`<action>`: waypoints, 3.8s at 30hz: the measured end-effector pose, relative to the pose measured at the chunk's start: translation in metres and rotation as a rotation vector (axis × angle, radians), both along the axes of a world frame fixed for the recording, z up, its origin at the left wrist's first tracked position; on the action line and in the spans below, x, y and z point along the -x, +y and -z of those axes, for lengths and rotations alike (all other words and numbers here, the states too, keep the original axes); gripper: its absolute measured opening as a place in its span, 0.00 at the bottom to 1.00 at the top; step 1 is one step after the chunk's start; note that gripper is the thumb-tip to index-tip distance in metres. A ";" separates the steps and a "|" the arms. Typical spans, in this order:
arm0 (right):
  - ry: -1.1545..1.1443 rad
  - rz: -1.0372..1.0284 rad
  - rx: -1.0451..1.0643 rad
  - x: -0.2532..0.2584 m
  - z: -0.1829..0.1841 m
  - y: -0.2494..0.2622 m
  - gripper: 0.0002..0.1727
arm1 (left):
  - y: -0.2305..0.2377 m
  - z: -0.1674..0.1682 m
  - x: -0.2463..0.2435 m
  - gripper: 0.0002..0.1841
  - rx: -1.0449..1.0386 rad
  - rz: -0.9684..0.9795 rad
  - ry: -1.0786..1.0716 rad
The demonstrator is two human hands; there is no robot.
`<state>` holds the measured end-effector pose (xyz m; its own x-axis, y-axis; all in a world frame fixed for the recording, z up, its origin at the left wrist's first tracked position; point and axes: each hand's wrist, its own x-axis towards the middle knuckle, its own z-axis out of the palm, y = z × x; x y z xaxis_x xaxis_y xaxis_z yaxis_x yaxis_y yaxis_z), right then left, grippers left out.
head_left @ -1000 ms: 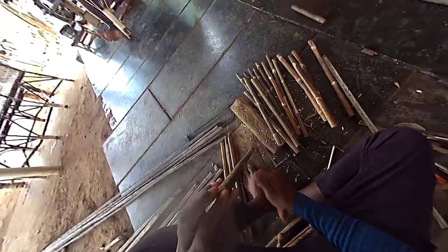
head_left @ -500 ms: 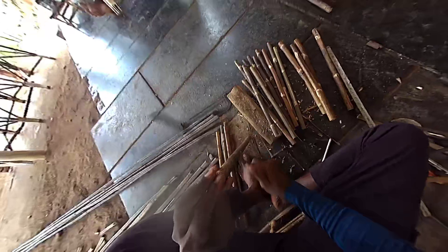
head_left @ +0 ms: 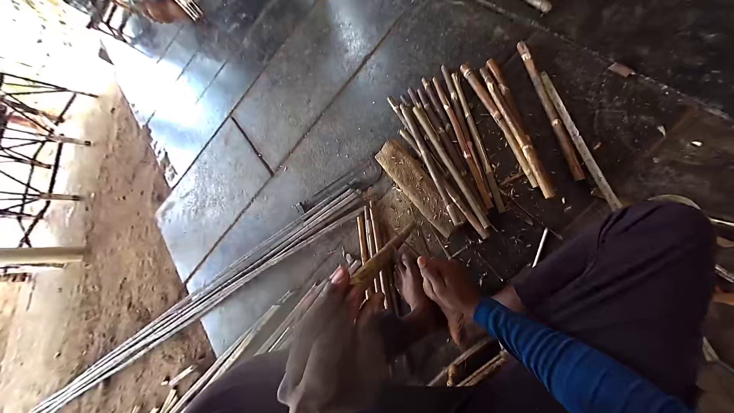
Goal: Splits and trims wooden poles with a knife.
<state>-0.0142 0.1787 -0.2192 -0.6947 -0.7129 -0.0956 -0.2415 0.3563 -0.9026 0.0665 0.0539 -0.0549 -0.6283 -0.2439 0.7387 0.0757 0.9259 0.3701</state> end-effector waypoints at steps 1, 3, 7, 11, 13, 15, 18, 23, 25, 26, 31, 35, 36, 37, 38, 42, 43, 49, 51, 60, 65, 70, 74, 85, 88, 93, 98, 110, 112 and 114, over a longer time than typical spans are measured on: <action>0.023 -0.012 0.028 0.004 -0.012 0.000 0.40 | -0.002 -0.001 0.002 0.06 0.001 -0.005 -0.007; 0.069 -0.041 0.078 0.006 -0.018 -0.001 0.39 | 0.001 0.001 0.001 0.05 -0.019 -0.031 0.006; -0.042 -0.008 0.036 0.003 -0.008 -0.001 0.41 | -0.001 -0.003 0.004 0.05 -0.025 -0.044 -0.001; -0.044 -0.023 0.000 -0.002 -0.002 -0.001 0.42 | 0.001 0.001 -0.004 0.08 -0.047 -0.010 -0.006; -0.045 0.026 0.018 0.004 -0.004 -0.003 0.42 | -0.003 0.000 0.002 0.08 -0.037 0.025 0.002; 0.086 -0.009 0.166 0.009 -0.017 -0.005 0.41 | -0.004 0.002 0.004 0.07 -0.030 0.013 -0.004; -0.009 0.039 0.128 -0.006 0.002 -0.004 0.40 | 0.001 -0.001 0.001 0.05 -0.008 -0.006 0.006; 0.008 -0.018 0.082 -0.003 -0.006 -0.002 0.42 | 0.005 0.002 -0.001 0.05 -0.026 -0.029 -0.010; -0.072 0.081 0.080 0.002 0.007 -0.007 0.41 | 0.000 0.000 0.007 0.06 -0.024 -0.002 -0.011; -0.058 0.075 0.128 0.007 0.000 -0.007 0.41 | -0.002 0.000 0.009 0.06 -0.026 0.003 -0.020; -0.107 0.074 0.086 0.003 0.000 -0.006 0.40 | 0.000 -0.001 0.006 0.10 -0.061 0.009 -0.037; 0.048 0.045 0.148 0.004 -0.016 -0.005 0.38 | 0.004 -0.001 0.002 0.08 -0.096 0.020 -0.057; 0.004 0.066 0.081 0.002 -0.009 -0.007 0.39 | 0.004 0.000 0.003 0.08 -0.095 0.031 -0.054; -0.016 0.083 0.037 0.006 -0.006 -0.008 0.39 | 0.003 0.000 0.007 0.08 -0.087 0.035 -0.045; -0.018 0.080 0.049 0.009 -0.011 -0.008 0.39 | 0.002 -0.001 0.009 0.08 -0.082 0.028 -0.045; -0.084 0.002 -0.030 0.008 -0.006 -0.003 0.42 | 0.002 0.000 0.008 0.07 -0.043 0.013 -0.042; -0.155 0.026 -0.064 0.006 0.001 -0.002 0.42 | 0.003 -0.002 0.008 0.07 -0.035 0.012 -0.037; -0.126 0.030 0.051 -0.001 -0.007 -0.004 0.40 | 0.003 0.001 0.004 0.05 -0.038 -0.025 -0.015; -0.162 0.048 0.057 0.004 -0.007 -0.004 0.39 | -0.002 -0.002 0.008 0.04 -0.018 -0.008 -0.034; 0.062 0.022 0.164 0.005 -0.013 -0.003 0.38 | 0.005 0.003 0.002 0.07 -0.088 0.000 -0.056; -0.033 0.019 0.134 0.011 -0.016 -0.003 0.38 | -0.002 0.004 0.009 0.11 -0.107 0.028 -0.054; -0.084 0.089 0.052 0.005 -0.001 -0.007 0.41 | -0.002 0.001 0.008 0.11 -0.158 0.045 -0.069; -0.077 0.039 0.052 0.004 -0.004 -0.005 0.42 | 0.005 0.005 0.004 0.11 -0.176 0.035 -0.033; -0.173 0.051 -0.369 0.017 0.028 -0.013 0.45 | -0.015 0.008 0.011 0.10 -0.286 0.002 0.046; -0.332 0.050 -0.463 0.018 0.036 -0.013 0.49 | -0.017 0.004 0.006 0.08 -0.174 -0.040 0.027; -0.195 0.024 -0.403 0.013 0.033 -0.010 0.47 | -0.020 0.009 0.009 0.08 -0.163 -0.103 -0.037; 0.011 0.076 -0.129 0.015 0.001 -0.009 0.41 | -0.030 -0.011 0.004 0.08 -0.152 -0.129 0.016; 0.146 0.211 -0.014 0.017 -0.001 -0.002 0.38 | -0.019 -0.013 0.007 0.11 -0.164 0.024 0.088; -0.125 0.230 -0.283 0.032 0.014 -0.003 0.45 | -0.021 -0.014 0.006 0.12 -0.184 0.012 0.090; -0.065 0.210 -0.268 0.037 0.008 -0.003 0.44 | -0.024 -0.016 0.010 0.11 -0.194 0.027 0.082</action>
